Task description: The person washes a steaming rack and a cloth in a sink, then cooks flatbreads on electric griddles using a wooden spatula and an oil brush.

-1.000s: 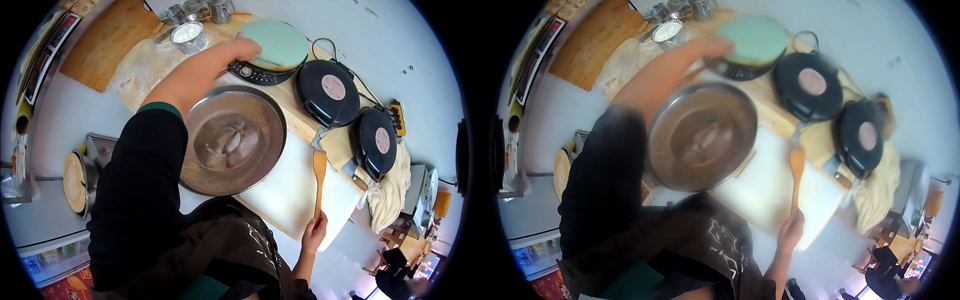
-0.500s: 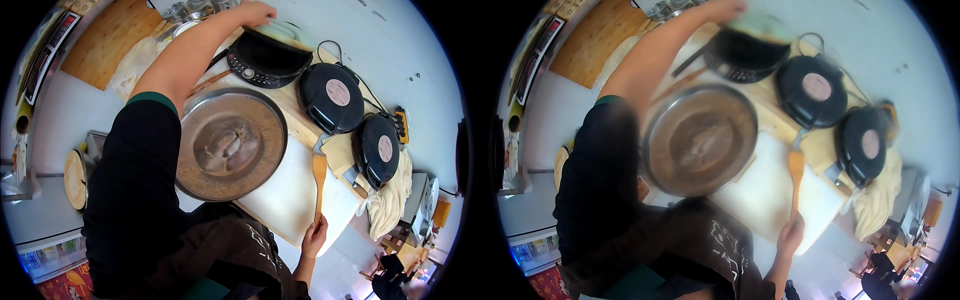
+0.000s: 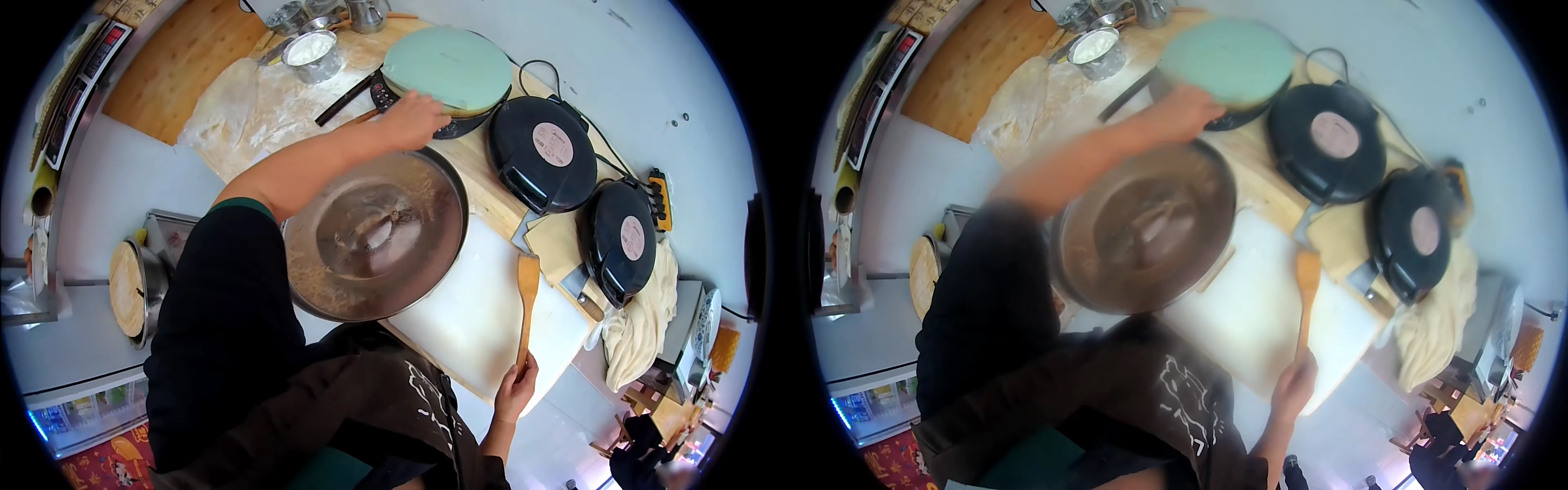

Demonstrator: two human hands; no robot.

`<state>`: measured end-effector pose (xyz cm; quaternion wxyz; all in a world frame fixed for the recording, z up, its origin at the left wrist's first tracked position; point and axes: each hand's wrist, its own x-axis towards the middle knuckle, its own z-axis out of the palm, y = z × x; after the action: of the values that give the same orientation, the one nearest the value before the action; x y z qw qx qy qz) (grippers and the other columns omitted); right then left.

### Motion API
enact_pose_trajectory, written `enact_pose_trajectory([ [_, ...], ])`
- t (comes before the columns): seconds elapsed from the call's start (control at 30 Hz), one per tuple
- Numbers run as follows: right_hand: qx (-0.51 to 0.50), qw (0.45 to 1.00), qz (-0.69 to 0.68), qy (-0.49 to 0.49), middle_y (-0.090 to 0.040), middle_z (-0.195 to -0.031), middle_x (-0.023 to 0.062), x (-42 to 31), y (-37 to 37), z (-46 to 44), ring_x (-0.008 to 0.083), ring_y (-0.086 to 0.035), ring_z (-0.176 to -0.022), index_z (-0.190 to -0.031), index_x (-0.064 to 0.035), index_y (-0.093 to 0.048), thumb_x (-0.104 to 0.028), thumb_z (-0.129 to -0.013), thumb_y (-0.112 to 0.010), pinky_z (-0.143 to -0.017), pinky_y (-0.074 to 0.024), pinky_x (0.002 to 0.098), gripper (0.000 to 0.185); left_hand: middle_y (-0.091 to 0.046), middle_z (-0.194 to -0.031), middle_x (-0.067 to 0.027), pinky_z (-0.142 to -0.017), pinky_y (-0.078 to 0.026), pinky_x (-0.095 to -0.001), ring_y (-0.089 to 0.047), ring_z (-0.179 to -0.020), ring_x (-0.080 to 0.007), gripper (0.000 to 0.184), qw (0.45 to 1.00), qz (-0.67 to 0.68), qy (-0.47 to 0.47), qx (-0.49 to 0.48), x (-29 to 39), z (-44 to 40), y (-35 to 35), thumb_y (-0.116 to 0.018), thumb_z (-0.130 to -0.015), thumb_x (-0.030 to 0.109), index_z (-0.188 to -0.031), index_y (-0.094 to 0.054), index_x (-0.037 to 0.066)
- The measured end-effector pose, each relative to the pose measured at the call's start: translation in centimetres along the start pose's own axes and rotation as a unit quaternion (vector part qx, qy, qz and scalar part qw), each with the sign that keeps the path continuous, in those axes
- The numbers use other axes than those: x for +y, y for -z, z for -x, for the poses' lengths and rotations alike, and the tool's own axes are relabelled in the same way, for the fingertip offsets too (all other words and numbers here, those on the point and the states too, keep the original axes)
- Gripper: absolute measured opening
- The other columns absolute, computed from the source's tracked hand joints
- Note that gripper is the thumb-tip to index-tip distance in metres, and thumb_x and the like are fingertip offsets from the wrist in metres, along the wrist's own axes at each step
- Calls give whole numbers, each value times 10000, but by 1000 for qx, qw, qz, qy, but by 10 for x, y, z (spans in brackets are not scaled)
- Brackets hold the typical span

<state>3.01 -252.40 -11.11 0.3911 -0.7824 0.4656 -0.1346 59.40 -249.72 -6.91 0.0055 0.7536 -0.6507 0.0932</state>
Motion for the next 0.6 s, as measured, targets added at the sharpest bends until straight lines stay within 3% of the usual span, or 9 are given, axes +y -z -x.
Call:
enact_pose_trajectory([
  [0.07,-3,1000,6,2,-559,-1207,162,4,1,-2,205,-567,-1072,-1312,62,-425,-23,-948,-473,-958,-443,308,376,-608,-1013,-65,-898,-378,-424,-545,-1043,-258,327,999,-19,26,-13,12,-3,-15,-527,-868,134,-1162,-669,155],
  [0.1,-1,1000,5,1,-559,-1210,165,5,2,-2,208,-568,-1072,-1310,62,-426,-22,-947,-471,-958,-444,310,375,-601,-1067,-69,-916,-360,-422,-527,-1087,-248,367,996,-8,59,-63,18,-6,-12,-492,-891,158,-1224,-645,169],
  [0.3,14,1000,7,2,-560,-1216,178,12,9,4,226,-575,-1074,-1301,63,-432,-22,-942,-472,-959,-447,319,371,-606,-1106,-62,-937,-332,-433,-513,-1125,-244,354,991,17,109,-81,32,-11,-12,-445,-918,175,-1216,-634,164],
  [0.4,18,1000,10,7,-564,-1206,177,17,8,9,229,-579,-1069,-1297,62,-435,-28,-940,-477,-956,-449,320,371,-618,-1074,-54,-873,-393,-482,-549,-1079,-249,403,993,-3,103,-58,29,-12,-22,-522,-852,177,-1241,-624,192],
  [0.5,16,1000,10,7,-570,-1191,170,19,7,12,223,-580,-1059,-1292,60,-441,-28,-937,-477,-950,-451,319,368,-617,-1089,-57,-876,-392,-481,-555,-1070,-244,376,994,-2,104,-44,29,-17,-30,-520,-856,178,-1214,-635,175],
  [0.6,14,1000,-3,16,-575,-1174,163,18,7,13,214,-578,-1054,-1289,55,-449,-22,-933,-474,-947,-451,318,365,-609,-1127,-49,-944,-332,-452,-503,-1139,-248,295,989,-3,122,-80,33,-22,-24,-464,-900,177,-1082,-688,114],
])
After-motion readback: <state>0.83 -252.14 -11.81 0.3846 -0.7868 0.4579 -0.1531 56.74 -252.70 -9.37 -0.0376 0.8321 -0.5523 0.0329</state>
